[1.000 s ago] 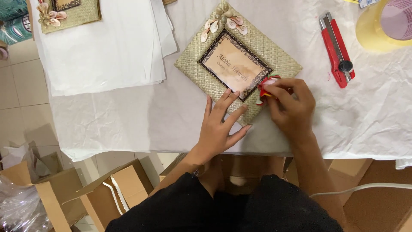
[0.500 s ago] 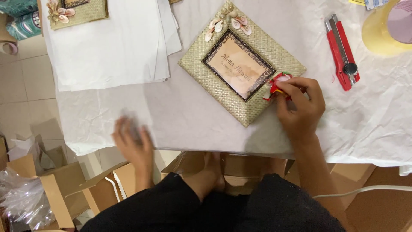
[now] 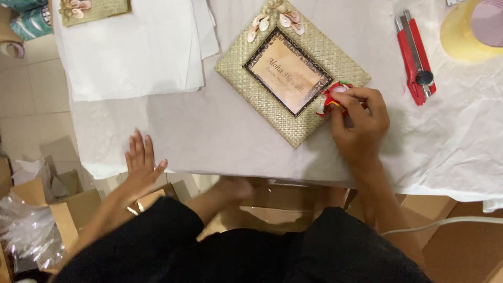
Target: Cleaning decorative photo frames using a small cleaning tool to remove residue and marks from the surface.
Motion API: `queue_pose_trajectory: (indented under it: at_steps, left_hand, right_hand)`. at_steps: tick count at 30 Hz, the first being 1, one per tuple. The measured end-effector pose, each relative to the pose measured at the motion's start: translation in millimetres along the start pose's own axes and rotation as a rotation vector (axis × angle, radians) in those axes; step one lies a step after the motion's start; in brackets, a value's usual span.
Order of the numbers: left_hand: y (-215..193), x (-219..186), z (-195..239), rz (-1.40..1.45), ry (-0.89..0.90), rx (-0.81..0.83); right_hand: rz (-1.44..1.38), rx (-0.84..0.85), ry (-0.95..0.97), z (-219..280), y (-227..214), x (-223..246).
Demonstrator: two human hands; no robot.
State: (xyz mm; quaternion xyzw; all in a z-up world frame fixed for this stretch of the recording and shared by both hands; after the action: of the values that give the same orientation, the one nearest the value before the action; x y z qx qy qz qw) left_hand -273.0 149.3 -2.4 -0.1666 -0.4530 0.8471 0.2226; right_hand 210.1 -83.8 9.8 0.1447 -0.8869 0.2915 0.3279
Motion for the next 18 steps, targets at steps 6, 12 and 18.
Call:
queue_pose_trajectory:
  at_steps: [6,12,18]
  left_hand:
    - [-9,79,-40,-0.621,0.126,0.341]
    - [-8,79,-36,-0.611,0.152,0.304]
    - [-17,68,-33,-0.547,0.165,0.281]
  right_hand:
    - [0.009,0.045,-0.006,5,-3,-8]
    - [0.037,-0.002,-0.003,5,-2,-13]
    - [0.016,-0.05,0.038,2,-2,-14]
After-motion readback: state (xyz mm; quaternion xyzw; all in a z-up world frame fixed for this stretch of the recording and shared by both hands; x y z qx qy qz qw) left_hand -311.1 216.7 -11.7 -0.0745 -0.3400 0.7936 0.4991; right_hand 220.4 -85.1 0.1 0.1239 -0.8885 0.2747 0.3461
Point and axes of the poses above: each hand's wrist, its own z-axis away from the middle knuckle, its own y-axis out of the palm, x = y × z, the point moved 3 cm from there along -z, towards the middle knuckle, and after that the axes turned 7 degrees about -z, right-handed, at the moved point
